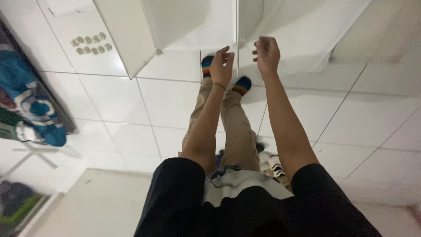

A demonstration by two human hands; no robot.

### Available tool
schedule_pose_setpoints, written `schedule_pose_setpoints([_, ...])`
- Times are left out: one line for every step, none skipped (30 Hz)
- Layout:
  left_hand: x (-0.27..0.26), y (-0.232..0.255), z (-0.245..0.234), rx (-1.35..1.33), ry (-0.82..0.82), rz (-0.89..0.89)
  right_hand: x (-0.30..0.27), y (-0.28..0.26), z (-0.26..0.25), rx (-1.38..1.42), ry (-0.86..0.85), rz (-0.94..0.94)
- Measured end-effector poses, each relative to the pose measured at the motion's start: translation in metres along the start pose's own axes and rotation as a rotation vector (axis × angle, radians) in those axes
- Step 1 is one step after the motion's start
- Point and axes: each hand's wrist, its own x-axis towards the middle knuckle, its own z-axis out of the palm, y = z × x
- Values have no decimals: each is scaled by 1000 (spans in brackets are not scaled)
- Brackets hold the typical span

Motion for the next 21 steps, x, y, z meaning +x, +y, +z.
schedule_pose_setpoints([13, 13, 2, 35, 14, 18, 10, -18, 6, -164, -20, -114])
schedule_pose_setpoints([26, 24, 4, 36, 41, 44, 25, -34, 13, -151, -40, -271])
schedule_pose_setpoints([35, 35, 9, 35, 63, 66, 43, -50, 19, -142, -62, -423])
schedule_pose_setpoints([46, 45, 14, 34, 85, 87, 61, -63, 25, -132, -89, -574])
schedule_pose_setpoints([59, 51, 19, 38, 79, 84, 78, -72, 31, -135, -72, -524])
schedule_pose_setpoints([75, 57, 25, 42, 73, 80, 98, -81, 37, -138, -54, -473])
schedule_pose_setpoints([85, 61, 32, 46, 63, 71, 113, -89, 41, -144, -36, -416])
schedule_pose_setpoints([97, 66, 40, 26, 77, 95, 128, -96, 45, -177, -18, -456])
schedule_pose_setpoints([110, 69, 46, 11, 96, 113, 140, -101, 50, -208, -6, -493])
schedule_pose_setpoints([122, 72, 52, -14, 123, 175, 149, -106, 54, -238, 5, -530])
schedule_pose_setpoints([130, 74, 58, -35, 148, 232, 152, -109, 56, -256, 16, -496])
schedule_pose_setpoints([135, 77, 64, -51, 157, 199, 153, -113, 55, -274, 27, -463])
schedule_pose_setpoints([140, 83, 71, -66, 168, 169, 152, -117, 53, -291, 38, -433])
schedule_pose_setpoints([141, 87, 76, -81, 179, 139, 148, -121, 51, -253, 16, -422])
schedule_pose_setpoints([144, 90, 78, -65, 196, 141, 145, -126, 51, -211, -2, -416])
schedule_pose_setpoints([145, 93, 80, -50, 213, 142, 142, -131, 51, -169, -20, -409])
schedule_pose_setpoints([149, 97, 81, -36, 226, 149, 141, -137, 51, -175, -15, -414])
schedule_pose_setpoints([153, 101, 83, -43, 275, 178, 141, -142, 52, -181, -11, -418])
schedule_pose_setpoints([152, 104, 84, -44, 323, 206, 138, -146, 52, -183, -7, -418])
schedule_pose_setpoints([152, 106, 86, -45, 370, 233, 137, -149, 53, -193, 24, -416])
schedule_pose_setpoints([153, 106, 86, -2, 347, 196, 136, -151, 55, -200, 58, -410])
